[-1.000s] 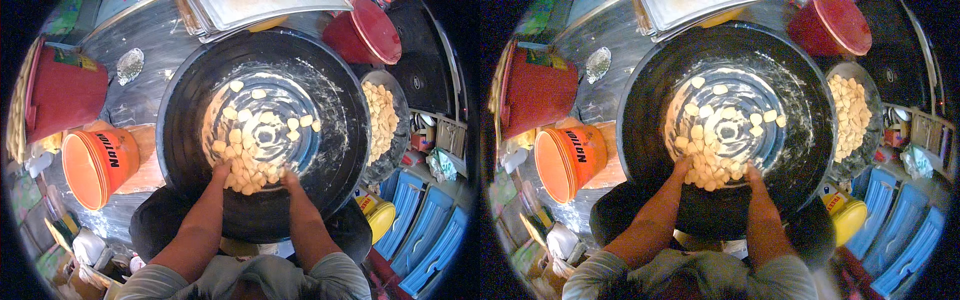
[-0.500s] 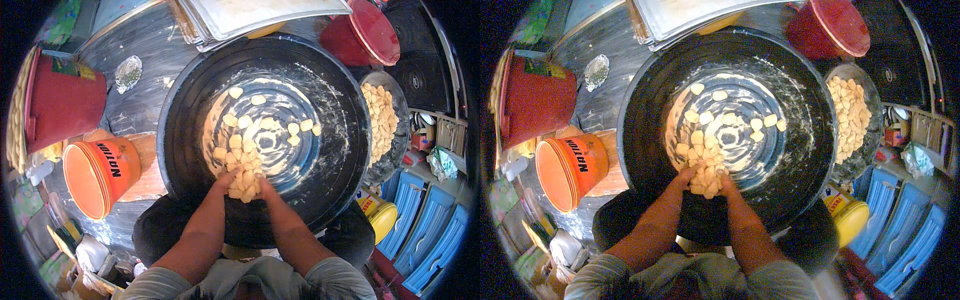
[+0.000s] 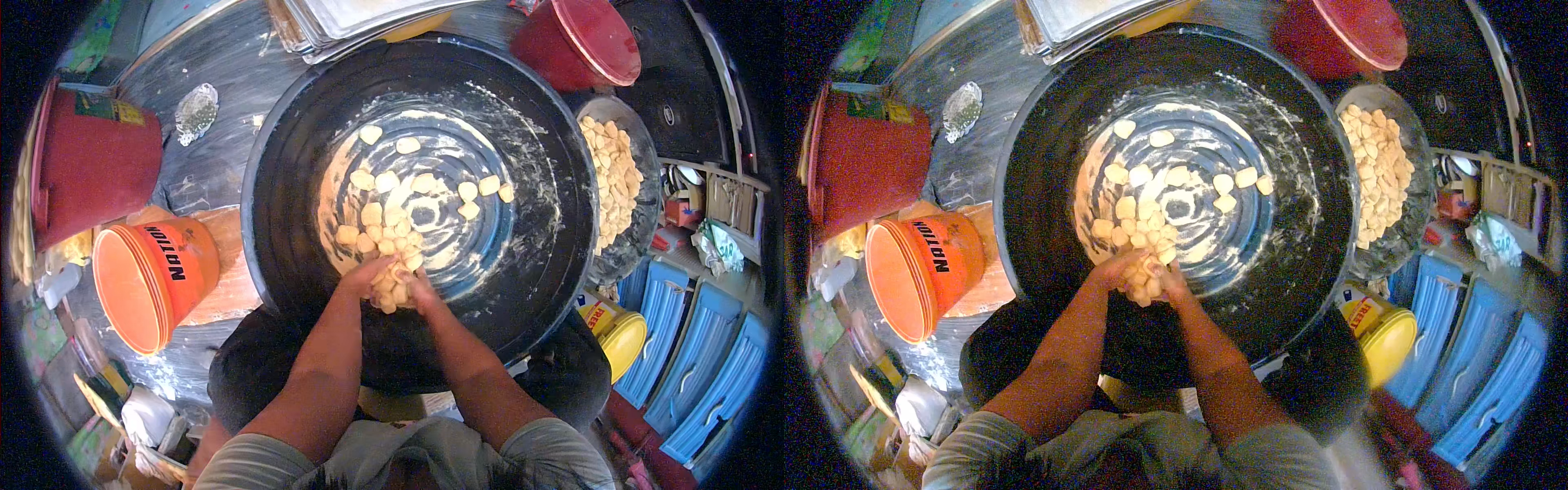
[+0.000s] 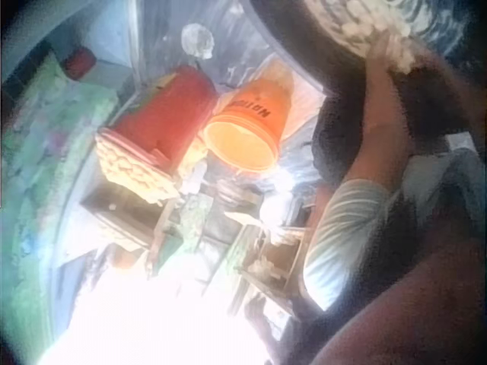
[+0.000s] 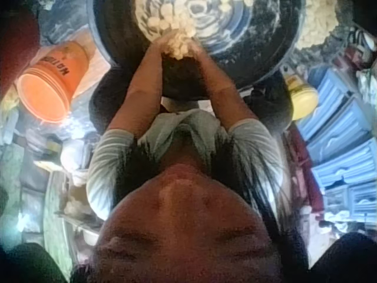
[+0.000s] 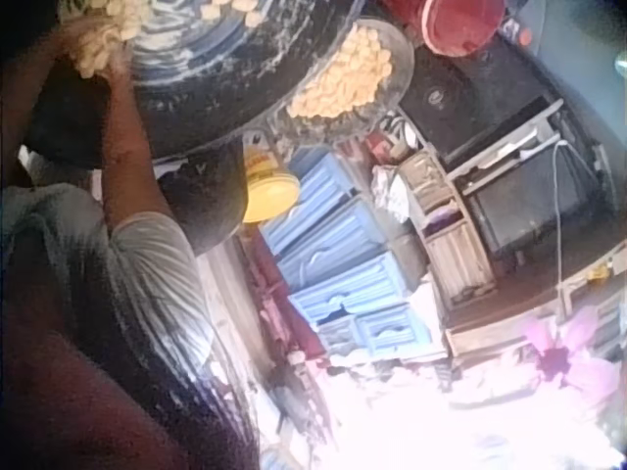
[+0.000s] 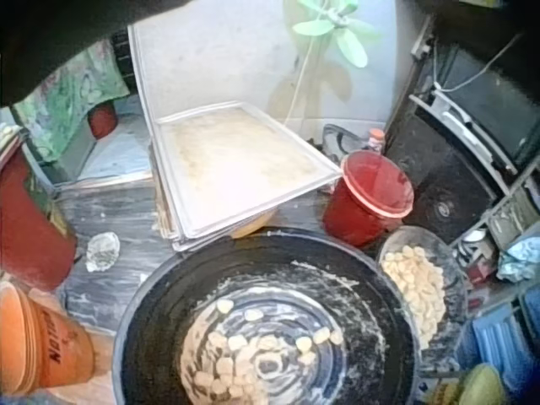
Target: The person shapes and separates small dough pieces inside a large basin, coats their hands with flour from a bucket, tosses and mixes the dough pieces, and then removes the basin.
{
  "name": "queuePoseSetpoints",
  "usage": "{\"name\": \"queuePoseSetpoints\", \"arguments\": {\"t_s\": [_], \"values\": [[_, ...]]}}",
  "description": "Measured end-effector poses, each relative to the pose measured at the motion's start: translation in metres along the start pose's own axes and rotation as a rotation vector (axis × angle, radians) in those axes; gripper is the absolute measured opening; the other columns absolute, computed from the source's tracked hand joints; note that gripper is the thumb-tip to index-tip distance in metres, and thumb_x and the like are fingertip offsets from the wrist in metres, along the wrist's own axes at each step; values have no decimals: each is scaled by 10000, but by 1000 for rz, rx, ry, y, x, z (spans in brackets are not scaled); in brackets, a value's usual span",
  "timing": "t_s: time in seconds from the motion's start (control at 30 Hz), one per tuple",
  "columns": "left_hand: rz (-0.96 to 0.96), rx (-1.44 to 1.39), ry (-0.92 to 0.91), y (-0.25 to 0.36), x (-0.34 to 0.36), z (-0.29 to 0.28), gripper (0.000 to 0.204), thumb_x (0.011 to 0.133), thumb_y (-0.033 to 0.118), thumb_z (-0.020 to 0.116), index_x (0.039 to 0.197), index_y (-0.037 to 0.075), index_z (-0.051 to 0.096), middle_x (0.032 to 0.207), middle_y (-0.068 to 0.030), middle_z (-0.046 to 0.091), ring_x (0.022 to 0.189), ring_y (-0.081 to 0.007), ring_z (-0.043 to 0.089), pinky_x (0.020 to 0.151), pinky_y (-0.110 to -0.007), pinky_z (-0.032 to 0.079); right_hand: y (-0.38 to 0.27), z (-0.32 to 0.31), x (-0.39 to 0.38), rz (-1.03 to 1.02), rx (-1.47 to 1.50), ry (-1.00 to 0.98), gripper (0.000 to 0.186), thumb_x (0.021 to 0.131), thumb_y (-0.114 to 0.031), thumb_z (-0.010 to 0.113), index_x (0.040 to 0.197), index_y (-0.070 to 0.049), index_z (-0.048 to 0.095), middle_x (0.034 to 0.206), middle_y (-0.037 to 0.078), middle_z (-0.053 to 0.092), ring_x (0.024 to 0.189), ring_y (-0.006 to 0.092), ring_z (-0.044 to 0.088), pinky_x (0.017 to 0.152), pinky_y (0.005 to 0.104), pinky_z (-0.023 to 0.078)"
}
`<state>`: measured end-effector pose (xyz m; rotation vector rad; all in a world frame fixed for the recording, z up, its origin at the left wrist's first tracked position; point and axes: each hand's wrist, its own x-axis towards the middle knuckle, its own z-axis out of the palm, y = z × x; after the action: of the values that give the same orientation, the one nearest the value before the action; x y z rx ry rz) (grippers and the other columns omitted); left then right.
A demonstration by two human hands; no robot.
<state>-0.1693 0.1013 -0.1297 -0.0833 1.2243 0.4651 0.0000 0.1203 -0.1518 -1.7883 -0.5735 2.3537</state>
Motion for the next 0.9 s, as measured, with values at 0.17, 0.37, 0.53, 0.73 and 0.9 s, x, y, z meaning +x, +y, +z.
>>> {"name": "queuePoseSetpoints", "arguments": {"t_s": [0.17, 0.37, 0.53, 0.73, 0.9], "values": [[65, 313, 7, 49, -19, 70, 896, 715, 446, 673, 1385, 73, 211, 1305, -135, 403, 1110, -283, 469, 746, -466, 473, -19, -43, -24, 4, 158, 63, 602, 808, -251, 588, 1319, -187, 277, 1207, 113, 458, 1003, 276, 548, 772, 479, 495], [776, 529, -433, 121, -50, 205, 622, 778, 341, 634, 1263, 21, 414, 1164, -161, 499, 997, -247, 534, 745, -325, 497, -152, -90, -135, -529, 497, -67, 404, 917, -298, 398, 1239, -55, 432, 1198, 104, 517, 1078, 241, 522, 918, 414, 436], [1209, 167, -532, 133, -139, 307, 622, 758, 221, 699, 1277, 16, 426, 1458, -213, 29, 1343, -298, 130, 962, -375, 381, -278, -214, -255, -833, 550, 36, 490, 909, -302, 405, 1290, -10, 305, 1267, 210, 413, 1159, 406, 416, 950, 558, 377], [890, 95, 87, 136, -65, 209, 412, 788, 290, 637, 1111, 40, 587, 1374, -196, 325, 1203, -314, 404, 1016, -373, 304, -295, -274, -248, -900, 823, 641, 447, 870, -260, 496, 1221, -15, 371, 1177, 199, 459, 1199, 389, 370, 953, 567, 366], [725, -340, 564, 75, 48, 70, 287, 787, 174, 546, 1030, 27, 584, 967, -83, 574, 838, -192, 520, 726, -326, 413, -228, -208, -152, -622, 191, 284, 464, 793, -245, 596, 1194, -79, 432, 1082, 117, 507, 989, 278, 525, 858, 457, 459]]}}
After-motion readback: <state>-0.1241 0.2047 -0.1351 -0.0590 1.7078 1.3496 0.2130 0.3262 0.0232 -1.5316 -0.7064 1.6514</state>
